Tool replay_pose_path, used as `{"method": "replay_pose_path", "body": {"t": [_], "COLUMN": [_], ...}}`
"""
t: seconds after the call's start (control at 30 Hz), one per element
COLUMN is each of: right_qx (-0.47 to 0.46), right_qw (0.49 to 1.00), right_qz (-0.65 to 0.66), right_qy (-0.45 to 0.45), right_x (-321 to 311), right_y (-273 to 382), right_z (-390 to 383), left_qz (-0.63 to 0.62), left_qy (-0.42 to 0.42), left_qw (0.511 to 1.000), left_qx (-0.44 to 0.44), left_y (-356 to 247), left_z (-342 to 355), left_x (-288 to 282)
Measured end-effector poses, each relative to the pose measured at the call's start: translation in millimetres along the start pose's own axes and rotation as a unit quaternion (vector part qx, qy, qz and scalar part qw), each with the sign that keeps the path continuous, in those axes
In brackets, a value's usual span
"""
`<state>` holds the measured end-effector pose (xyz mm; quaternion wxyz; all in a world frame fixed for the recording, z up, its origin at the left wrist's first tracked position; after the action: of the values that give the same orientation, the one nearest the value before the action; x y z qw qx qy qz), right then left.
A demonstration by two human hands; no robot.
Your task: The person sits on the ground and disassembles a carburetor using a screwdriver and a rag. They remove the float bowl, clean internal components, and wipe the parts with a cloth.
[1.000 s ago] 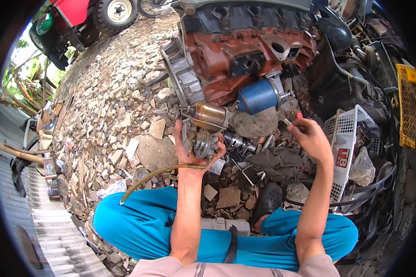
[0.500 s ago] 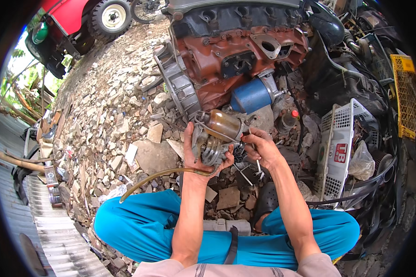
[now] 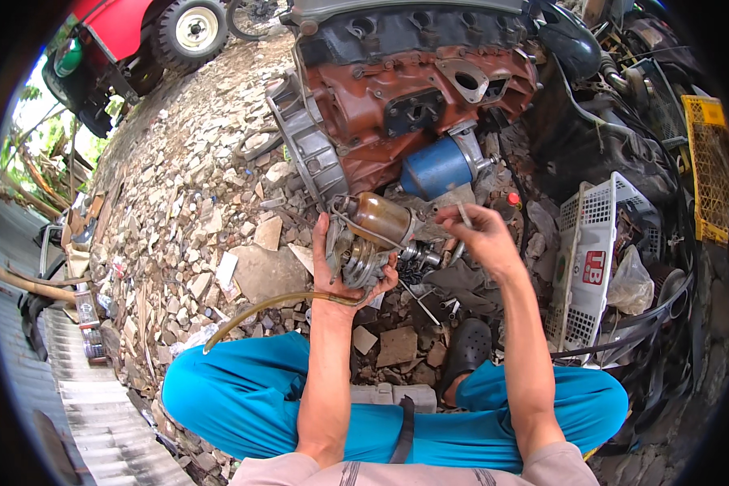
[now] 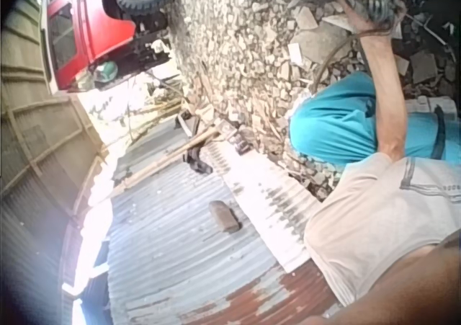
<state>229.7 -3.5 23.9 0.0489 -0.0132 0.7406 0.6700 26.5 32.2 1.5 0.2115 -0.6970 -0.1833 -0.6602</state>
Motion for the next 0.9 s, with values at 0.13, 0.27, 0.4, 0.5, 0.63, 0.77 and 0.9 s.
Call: {"method": "replay_pose_path", "body": {"t": [0.13,0.27,0.4,0.5,0.63,0.77,0.9], "right_qx": [0.083,0.055,0.052,0.028,0.029,0.018,0.043], "right_qw": [0.983,0.966,0.979,0.989,0.992,0.984,0.915], "right_qz": [0.134,0.23,0.188,0.145,0.097,-0.065,-0.391], "right_qy": [0.096,0.106,0.06,0.014,0.075,0.167,0.088], "right_x": [43.9,53.8,38.2,20.6,-1.4,-7.8,-18.6], "right_y": [-31.6,-40.1,-21.6,-0.2,29.3,26.9,51.6], "right_z": [2.4,4.8,2.1,-2.7,-14.6,-22.9,-36.4], "left_qz": [0.016,0.02,0.024,0.033,0.035,0.043,0.054], "left_qy": [0.009,-0.001,-0.019,-0.033,-0.062,-0.085,-0.105], "left_qw": [1.0,1.0,0.999,0.999,0.997,0.995,0.991], "left_qx": [-0.016,-0.014,-0.013,-0.01,0.02,0.04,0.065], "left_y": [5.2,9.8,7.5,3.7,-2.4,-6.4,-11.6], "left_z": [0.6,1.4,0.3,-0.7,-1.6,-3.2,-7.0], "left_x": [6.3,8.9,4.6,3.3,-0.3,-2.9,-4.2]}}
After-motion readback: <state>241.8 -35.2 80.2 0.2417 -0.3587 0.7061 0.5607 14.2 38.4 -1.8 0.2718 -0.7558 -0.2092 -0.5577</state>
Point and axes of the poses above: each hand's wrist, its own z-axis towards the middle knuckle, its own x-axis out of the palm, y = z × x, the point moved 7 cm from there along z, towards the middle knuckle, and after that the axes turned 10 degrees about y, right-handed, at the moved point
